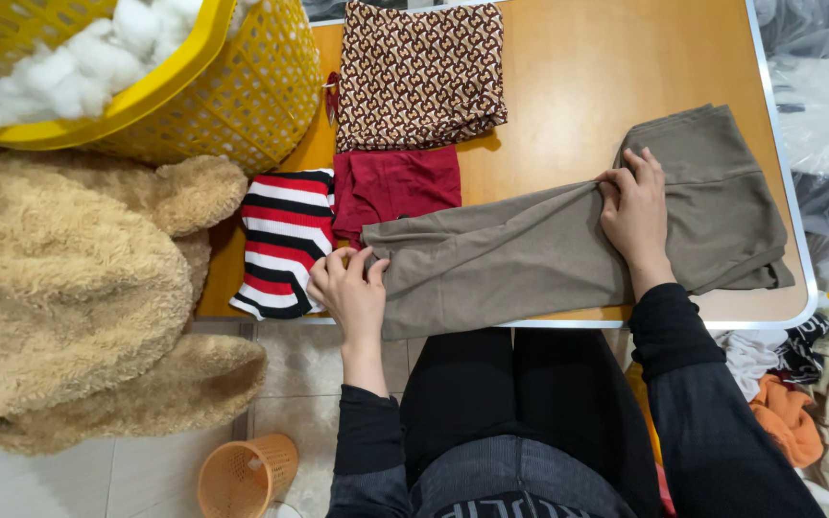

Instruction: The person folds a pair of brown pants on a table, smoothing and aligning the fabric before folding it into a compact rectangle. The person then picks up a white garment from a basket and begins to unfold and smooth it on the table.

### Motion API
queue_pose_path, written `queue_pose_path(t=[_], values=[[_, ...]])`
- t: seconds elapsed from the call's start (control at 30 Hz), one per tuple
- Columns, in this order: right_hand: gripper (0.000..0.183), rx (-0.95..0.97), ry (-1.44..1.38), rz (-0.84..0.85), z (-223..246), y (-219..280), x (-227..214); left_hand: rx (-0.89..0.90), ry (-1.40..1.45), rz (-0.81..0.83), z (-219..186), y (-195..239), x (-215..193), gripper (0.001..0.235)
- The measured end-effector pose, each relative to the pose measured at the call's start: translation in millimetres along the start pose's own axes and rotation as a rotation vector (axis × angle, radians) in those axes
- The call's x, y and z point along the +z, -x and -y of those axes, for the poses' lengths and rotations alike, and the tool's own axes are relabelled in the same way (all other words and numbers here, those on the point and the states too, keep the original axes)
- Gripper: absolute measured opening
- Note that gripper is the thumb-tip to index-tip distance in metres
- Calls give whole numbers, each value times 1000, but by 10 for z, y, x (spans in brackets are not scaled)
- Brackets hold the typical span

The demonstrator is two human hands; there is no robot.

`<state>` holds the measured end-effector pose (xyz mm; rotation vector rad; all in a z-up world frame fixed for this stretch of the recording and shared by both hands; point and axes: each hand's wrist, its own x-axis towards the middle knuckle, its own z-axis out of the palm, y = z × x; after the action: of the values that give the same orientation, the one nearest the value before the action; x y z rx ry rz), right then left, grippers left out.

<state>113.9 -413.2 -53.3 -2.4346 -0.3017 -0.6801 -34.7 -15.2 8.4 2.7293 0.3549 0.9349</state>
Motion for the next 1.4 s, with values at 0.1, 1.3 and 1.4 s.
queue_pose_path(t=[0.1, 1.3, 1.4], values=[[8, -4, 10, 2, -1, 15, -2, 34, -21, 2, -40, 19, -23, 30], [5, -6, -20, 12, 52, -29, -56, 98, 284, 182, -87, 36, -172, 13], [6, -11, -29, -4, 39, -28, -37, -4, 553, 148, -36, 30, -123, 14]])
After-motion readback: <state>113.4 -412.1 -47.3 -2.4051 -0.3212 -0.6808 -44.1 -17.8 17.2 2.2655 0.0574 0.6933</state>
